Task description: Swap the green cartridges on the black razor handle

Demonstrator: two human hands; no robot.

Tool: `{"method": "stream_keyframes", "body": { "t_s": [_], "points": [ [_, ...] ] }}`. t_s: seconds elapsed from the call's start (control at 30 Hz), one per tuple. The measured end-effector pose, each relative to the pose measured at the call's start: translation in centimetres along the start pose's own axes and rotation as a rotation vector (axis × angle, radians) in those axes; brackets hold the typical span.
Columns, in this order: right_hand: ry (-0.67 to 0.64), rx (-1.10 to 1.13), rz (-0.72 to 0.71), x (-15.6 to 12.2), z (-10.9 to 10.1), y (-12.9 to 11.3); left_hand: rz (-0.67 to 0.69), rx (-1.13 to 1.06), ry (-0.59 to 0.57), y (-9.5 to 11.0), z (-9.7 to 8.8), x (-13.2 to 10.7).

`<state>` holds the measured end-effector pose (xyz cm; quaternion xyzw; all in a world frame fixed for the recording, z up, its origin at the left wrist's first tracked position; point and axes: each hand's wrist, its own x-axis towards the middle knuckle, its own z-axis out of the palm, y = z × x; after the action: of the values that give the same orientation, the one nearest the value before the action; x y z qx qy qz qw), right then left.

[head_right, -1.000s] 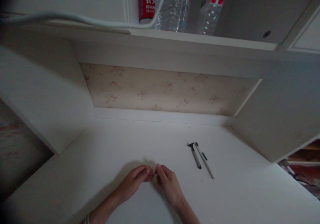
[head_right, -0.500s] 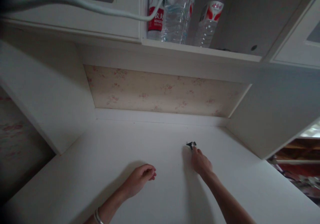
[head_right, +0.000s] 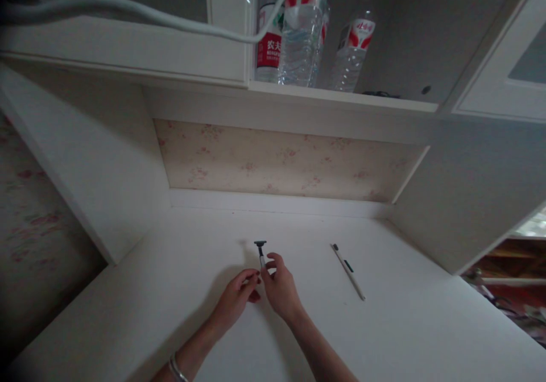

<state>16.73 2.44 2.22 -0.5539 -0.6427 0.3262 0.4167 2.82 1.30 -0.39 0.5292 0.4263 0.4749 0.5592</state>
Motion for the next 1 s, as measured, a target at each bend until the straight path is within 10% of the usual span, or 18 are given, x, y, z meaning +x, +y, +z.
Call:
{"method": "stream_keyframes", "body": {
  "t_s": [0.57, 0.8, 1.0],
  "points": [
    [-0.162, 0.049, -0.205, -1.9, 1.2, -3.7, -0.033, -0.099, 0.105, 1.2, -1.9, 0.4],
    [-0.217, -0.342, -0.173, -2.9, -2.4, -1.0, 0.169, 0.764, 0.296, 1.9, -5.1, 0.8],
    [-0.071, -0.794, 0.142, -1.0, -9.2, 3.7, 0.015, 1.144, 0.554, 2.2, -10.7, 0.9]
  ]
}}
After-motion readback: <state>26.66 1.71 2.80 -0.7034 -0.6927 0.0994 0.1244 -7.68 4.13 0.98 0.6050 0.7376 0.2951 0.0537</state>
